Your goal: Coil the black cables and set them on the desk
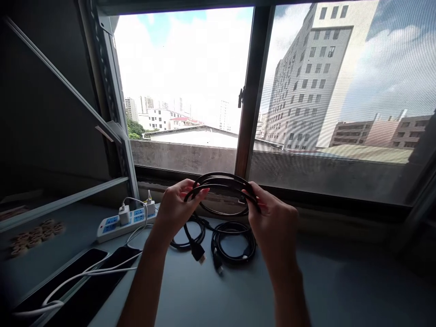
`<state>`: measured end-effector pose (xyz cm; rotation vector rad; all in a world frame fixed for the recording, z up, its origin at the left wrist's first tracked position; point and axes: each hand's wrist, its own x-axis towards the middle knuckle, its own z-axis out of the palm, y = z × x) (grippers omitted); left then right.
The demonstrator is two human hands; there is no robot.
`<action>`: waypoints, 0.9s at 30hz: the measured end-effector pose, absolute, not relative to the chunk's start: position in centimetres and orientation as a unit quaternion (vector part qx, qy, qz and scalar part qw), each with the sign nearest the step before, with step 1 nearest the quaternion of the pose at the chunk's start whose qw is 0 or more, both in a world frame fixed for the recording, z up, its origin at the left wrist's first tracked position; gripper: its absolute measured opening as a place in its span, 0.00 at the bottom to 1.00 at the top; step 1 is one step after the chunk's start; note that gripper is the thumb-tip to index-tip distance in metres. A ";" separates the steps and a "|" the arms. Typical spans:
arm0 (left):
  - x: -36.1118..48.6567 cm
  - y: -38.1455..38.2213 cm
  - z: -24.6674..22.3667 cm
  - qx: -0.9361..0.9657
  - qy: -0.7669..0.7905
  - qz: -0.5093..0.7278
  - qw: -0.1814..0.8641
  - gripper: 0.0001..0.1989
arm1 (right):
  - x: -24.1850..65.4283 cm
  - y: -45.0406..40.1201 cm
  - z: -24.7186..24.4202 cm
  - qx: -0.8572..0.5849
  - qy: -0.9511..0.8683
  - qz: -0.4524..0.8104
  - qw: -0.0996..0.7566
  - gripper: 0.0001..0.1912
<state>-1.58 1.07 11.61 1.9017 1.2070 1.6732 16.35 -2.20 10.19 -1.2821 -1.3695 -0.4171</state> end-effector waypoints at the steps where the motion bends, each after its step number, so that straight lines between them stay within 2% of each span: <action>1: -1.5 0.7 11.8 0.664 0.430 0.595 0.142 0.06 | 16.3 -2.1 10.1 -0.539 -0.590 -0.188 0.571 0.14; 3: -1.3 0.3 11.9 0.656 0.431 0.611 0.102 0.02 | 16.1 -2.1 10.0 -0.523 -0.601 -0.186 0.575 0.14; 6: -1.0 0.4 11.8 0.640 0.422 0.633 0.110 0.08 | 15.5 -2.3 10.0 -0.507 -0.598 -0.169 0.597 0.14; 9: -0.9 1.1 11.5 0.621 0.390 0.641 0.225 0.16 | 15.0 -2.6 10.2 -0.507 -0.580 -0.146 0.621 0.14; 12: -0.8 1.2 11.5 0.562 0.332 0.665 0.364 0.16 | 14.6 -2.8 10.3 -0.516 -0.563 -0.082 0.641 0.15; 16: -0.5 0.7 11.9 0.457 0.273 0.723 0.440 0.15 | 14.2 -3.0 10.6 -0.531 -0.600 -0.009 0.598 0.15; 20: -0.4 0.9 11.6 0.455 0.249 0.765 0.381 0.15 | 13.8 -3.5 11.0 -0.521 -0.605 0.031 0.601 0.15; 23: -0.8 1.3 11.1 0.480 0.237 0.780 0.325 0.17 | 13.5 -4.2 11.3 -0.492 -0.608 0.109 0.613 0.15; 27: -1.0 1.0 11.1 0.475 0.201 0.799 0.309 0.15 | 12.8 -5.1 11.6 -0.447 -0.579 0.186 0.656 0.12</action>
